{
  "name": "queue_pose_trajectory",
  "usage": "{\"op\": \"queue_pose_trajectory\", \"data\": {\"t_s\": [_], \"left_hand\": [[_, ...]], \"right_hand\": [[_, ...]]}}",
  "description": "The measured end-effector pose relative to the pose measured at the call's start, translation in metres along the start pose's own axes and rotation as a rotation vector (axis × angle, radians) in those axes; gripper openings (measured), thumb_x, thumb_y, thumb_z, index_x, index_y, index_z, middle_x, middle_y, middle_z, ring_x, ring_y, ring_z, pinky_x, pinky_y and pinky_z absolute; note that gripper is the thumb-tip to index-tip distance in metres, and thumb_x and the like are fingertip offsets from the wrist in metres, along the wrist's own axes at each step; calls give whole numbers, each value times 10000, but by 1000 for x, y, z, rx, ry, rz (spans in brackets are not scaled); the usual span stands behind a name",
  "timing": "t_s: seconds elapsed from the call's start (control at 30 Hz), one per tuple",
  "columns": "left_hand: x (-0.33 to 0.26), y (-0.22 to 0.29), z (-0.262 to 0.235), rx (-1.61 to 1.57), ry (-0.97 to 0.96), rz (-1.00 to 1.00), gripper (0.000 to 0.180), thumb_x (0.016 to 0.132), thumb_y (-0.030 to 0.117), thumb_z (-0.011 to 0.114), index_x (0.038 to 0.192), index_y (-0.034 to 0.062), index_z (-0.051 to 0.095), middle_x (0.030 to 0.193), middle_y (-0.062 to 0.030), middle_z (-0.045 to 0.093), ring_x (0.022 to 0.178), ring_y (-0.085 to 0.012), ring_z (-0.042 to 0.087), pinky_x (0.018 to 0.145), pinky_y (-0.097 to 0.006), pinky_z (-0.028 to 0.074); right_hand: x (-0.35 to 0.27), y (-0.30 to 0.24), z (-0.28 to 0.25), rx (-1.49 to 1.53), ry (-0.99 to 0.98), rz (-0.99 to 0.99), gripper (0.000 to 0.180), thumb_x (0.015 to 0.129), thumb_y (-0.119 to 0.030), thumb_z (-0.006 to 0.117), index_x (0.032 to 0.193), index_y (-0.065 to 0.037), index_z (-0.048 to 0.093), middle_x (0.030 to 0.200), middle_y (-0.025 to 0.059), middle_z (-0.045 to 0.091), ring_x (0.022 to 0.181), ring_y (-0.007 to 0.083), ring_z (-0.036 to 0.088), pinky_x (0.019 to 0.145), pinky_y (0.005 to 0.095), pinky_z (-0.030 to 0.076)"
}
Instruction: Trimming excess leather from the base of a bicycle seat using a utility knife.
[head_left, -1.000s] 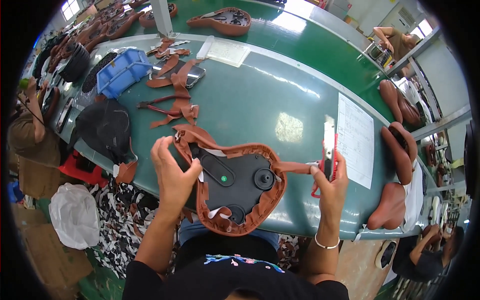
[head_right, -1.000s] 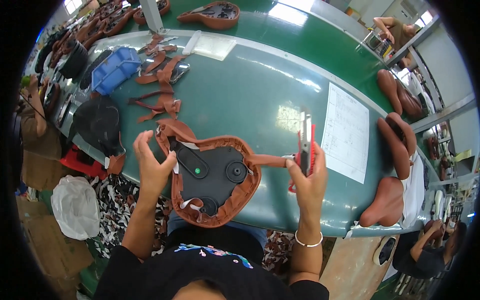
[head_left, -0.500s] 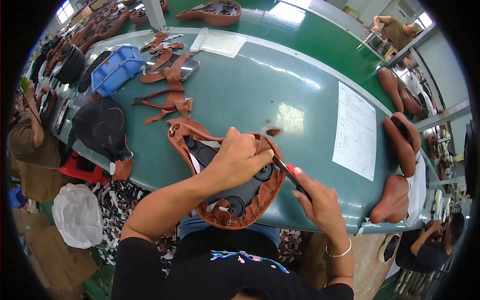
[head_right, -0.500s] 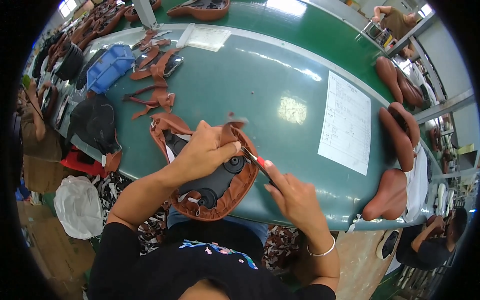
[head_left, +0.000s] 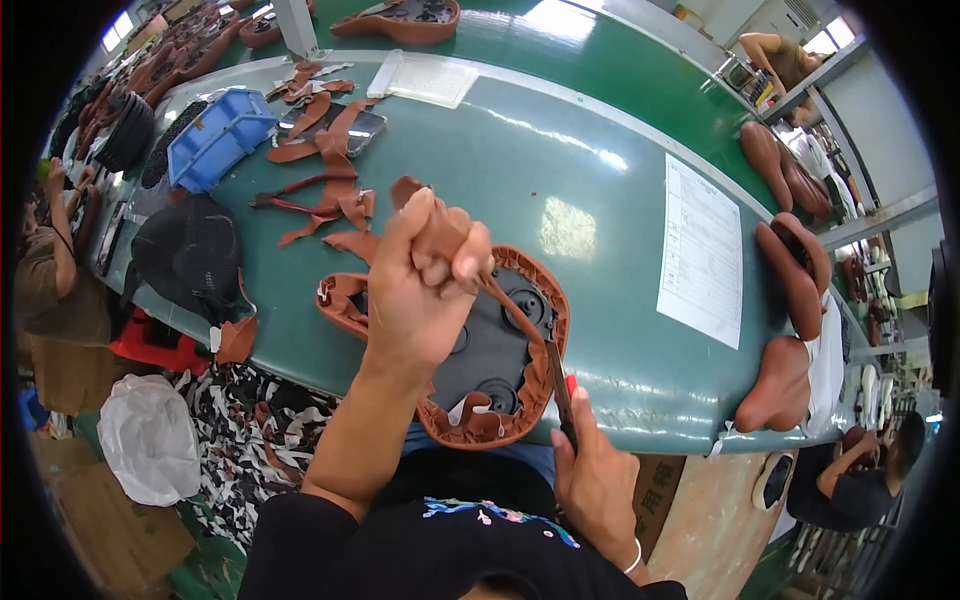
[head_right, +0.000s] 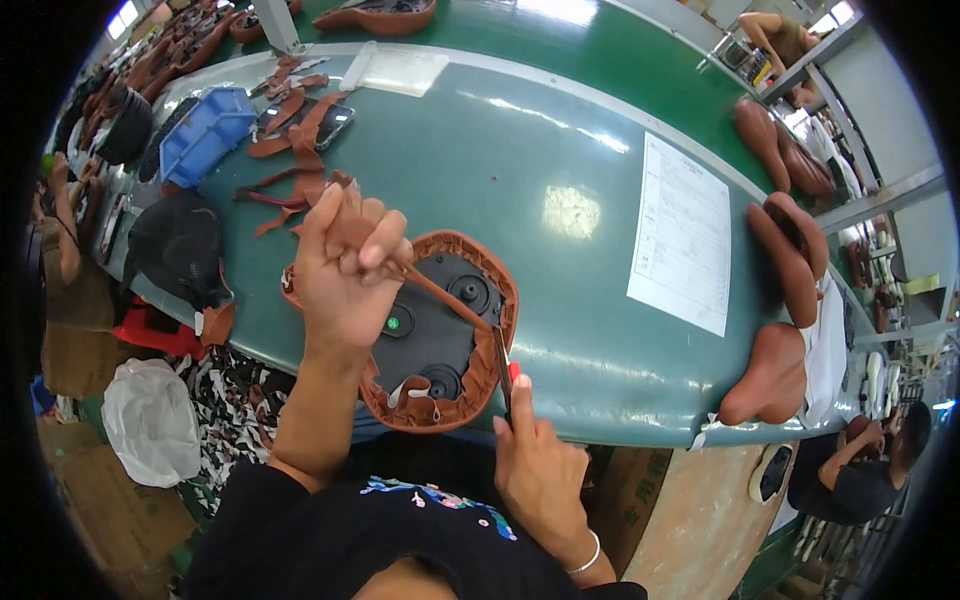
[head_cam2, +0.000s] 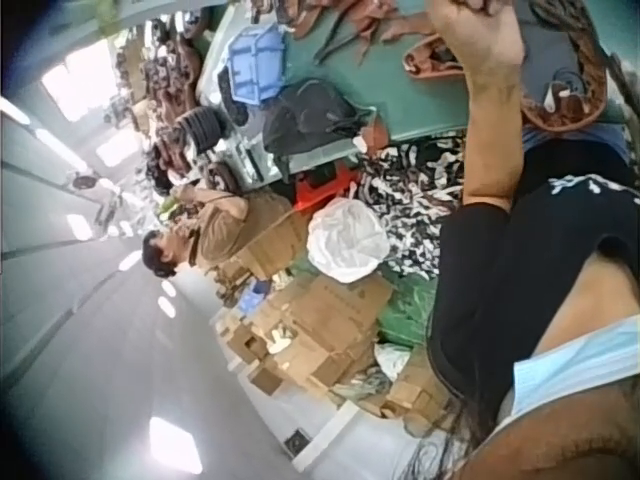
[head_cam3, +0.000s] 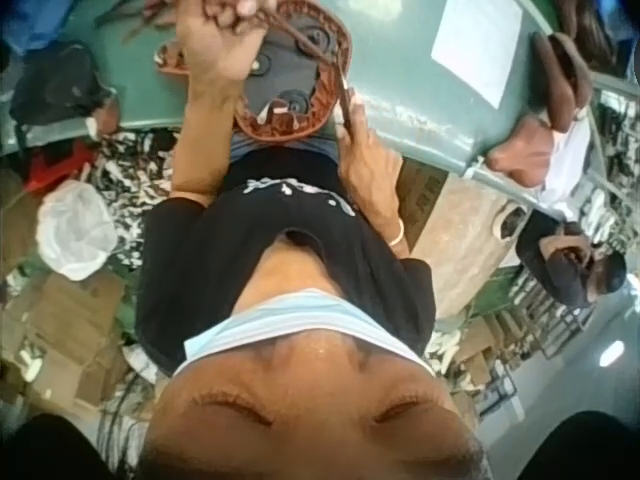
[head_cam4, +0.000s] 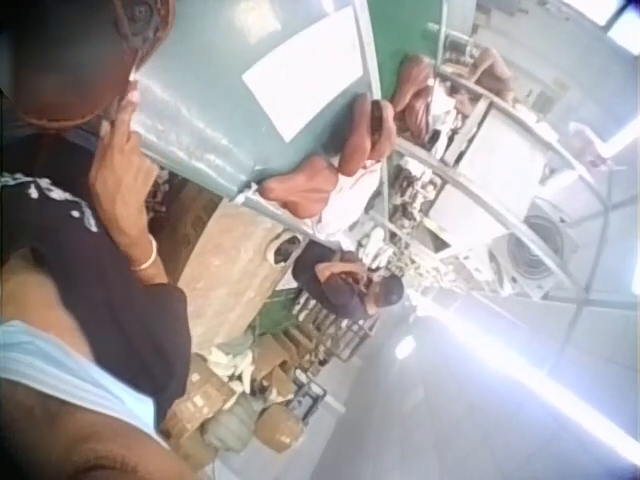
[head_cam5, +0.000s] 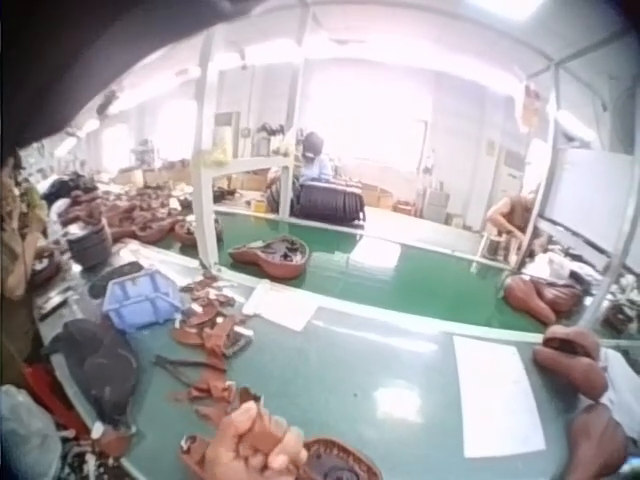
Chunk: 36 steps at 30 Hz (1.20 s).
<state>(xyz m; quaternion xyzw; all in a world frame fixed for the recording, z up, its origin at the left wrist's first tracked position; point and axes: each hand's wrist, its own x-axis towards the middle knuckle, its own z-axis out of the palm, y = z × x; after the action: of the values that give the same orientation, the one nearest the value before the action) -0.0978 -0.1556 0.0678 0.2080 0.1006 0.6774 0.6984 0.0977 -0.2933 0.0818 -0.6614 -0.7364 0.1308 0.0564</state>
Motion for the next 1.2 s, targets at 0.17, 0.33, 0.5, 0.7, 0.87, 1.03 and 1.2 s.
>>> {"op": "queue_pose_trajectory", "data": {"t_s": [0.17, 0.33, 0.5, 0.7, 0.87, 1.03, 1.2], "left_hand": [[-8, -1, 10, 1637, -356, 434, 163, 753, 135, 652, 726, 45, 519, 699, -50, 470, 638, -211, 464, 581, -314, 403], [13, -2, -20, 1979, -253, 773, 139, 613, 130, 690, 580, 77, 565, 737, -62, 485, 766, -240, 456, 739, -393, 380], [22, 12, -55, 1379, 258, 222, 269, 831, 321, 665, 764, 64, 707, 786, -3, 615, 776, -200, 519, 714, -337, 385], [-48, 36, -19, 1127, 143, -311, 430, 981, 374, 439, 1031, 10, 662, 767, -14, 600, 627, -47, 458, 571, -178, 340], [-36, 37, -11, 875, -19, 24, 488, 1005, 418, 308, 811, 64, 583, 567, -15, 499, 588, -121, 487, 634, -272, 437], [-9, 77, 1, 428, -260, -18, 371, 977, 360, 400, 712, 108, 464, 644, -34, 529, 579, -186, 514, 667, -423, 454], [3, 41, 7, 1913, -920, -27, 358, 832, 357, 628, 672, 47, 549, 693, -37, 552, 666, -194, 518, 652, -357, 424]], "right_hand": [[38, 15, -16, -5, 46, -44, 447, 850, -175, 613, 1280, -99, 514, 845, 162, 651, 686, 350, 620, 559, 405, 453], [46, 16, -18, -106, 142, -215, 440, 878, -238, 577, 1303, -170, 485, 587, 97, 542, 461, 297, 531, 439, 410, 368], [31, 13, -38, -123, 36, -227, 419, 863, -244, 591, 1276, -234, 519, 602, 87, 557, 472, 290, 538, 445, 409, 369], [103, 55, -71, -105, -214, -547, 458, 828, -234, 628, 1264, -316, 514, 649, 51, 559, 555, 258, 550, 502, 385, 396], [80, 36, -60, -306, -153, -643, 525, 825, -223, 626, 1325, -259, 472, 599, 56, 511, 518, 258, 521, 503, 380, 403], [7, 21, -52, -300, -169, -319, 510, 820, -209, 627, 1308, -177, 485, 570, 66, 481, 422, 251, 496, 435, 374, 361], [33, 28, -57, -272, -113, -332, 495, 841, -227, 614, 1314, -194, 473, 574, 64, 499, 458, 264, 525, 435, 378, 373]]}}
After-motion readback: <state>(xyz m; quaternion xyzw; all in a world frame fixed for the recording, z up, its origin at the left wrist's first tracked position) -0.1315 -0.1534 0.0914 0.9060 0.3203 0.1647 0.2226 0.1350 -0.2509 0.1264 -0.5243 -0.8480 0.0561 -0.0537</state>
